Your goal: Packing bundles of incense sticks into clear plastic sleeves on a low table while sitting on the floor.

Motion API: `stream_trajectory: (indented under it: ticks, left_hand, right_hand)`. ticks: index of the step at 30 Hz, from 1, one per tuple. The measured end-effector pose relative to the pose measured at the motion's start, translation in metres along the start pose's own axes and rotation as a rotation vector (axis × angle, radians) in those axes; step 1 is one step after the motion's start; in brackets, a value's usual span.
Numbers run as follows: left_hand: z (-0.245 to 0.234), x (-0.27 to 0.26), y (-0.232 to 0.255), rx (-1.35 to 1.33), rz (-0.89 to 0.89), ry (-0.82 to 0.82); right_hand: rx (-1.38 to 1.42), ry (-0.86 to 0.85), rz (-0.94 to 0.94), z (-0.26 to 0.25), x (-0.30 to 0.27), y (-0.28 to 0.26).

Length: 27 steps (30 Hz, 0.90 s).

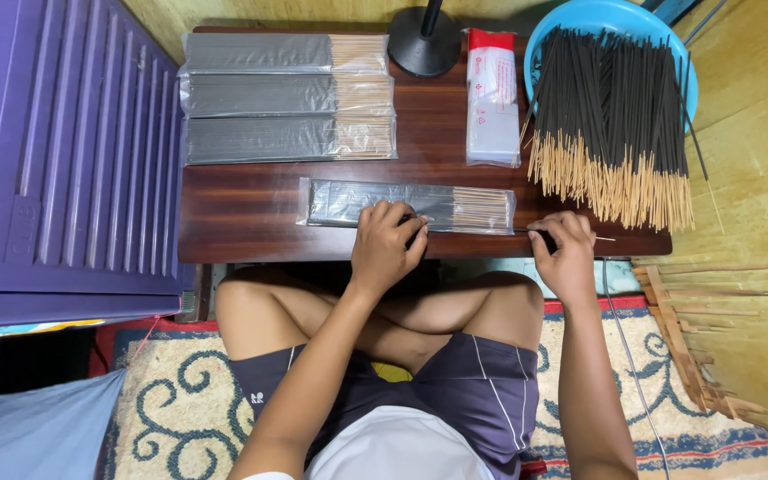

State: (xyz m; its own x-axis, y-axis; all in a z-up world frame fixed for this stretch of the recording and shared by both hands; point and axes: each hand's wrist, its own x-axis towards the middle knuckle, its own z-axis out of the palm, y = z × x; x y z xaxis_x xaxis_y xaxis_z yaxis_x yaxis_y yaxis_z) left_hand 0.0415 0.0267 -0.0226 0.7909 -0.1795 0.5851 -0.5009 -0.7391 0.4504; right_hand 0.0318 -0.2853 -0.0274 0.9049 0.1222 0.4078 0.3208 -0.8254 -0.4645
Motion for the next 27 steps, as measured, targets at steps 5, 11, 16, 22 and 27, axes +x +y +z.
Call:
stream_trajectory:
  ticks: [5,11,16,22,27]
  left_hand:
    - [-0.011,0.006,0.009,-0.006,0.016,0.015]
    - [-0.012,0.006,0.012,0.037,0.036,-0.005]
    - [-0.016,0.006,0.015,0.067,0.080,-0.065]
    - [-0.002,-0.001,0.008,0.180,0.092,-0.139]
    - [0.004,-0.004,0.006,0.206,0.048,-0.200]
  right_hand:
    - [0.012,-0.006,-0.010,0.003,-0.001,-0.003]
    - [-0.036,0.024,0.013,0.003,-0.011,0.026]
    - [-0.032,0.017,-0.007,0.003,-0.006,0.002]
    - [-0.028,-0.001,0.043,0.000,-0.010,0.015]
    - [-0.026,-0.022,0.063,0.001,-0.010,0.013]
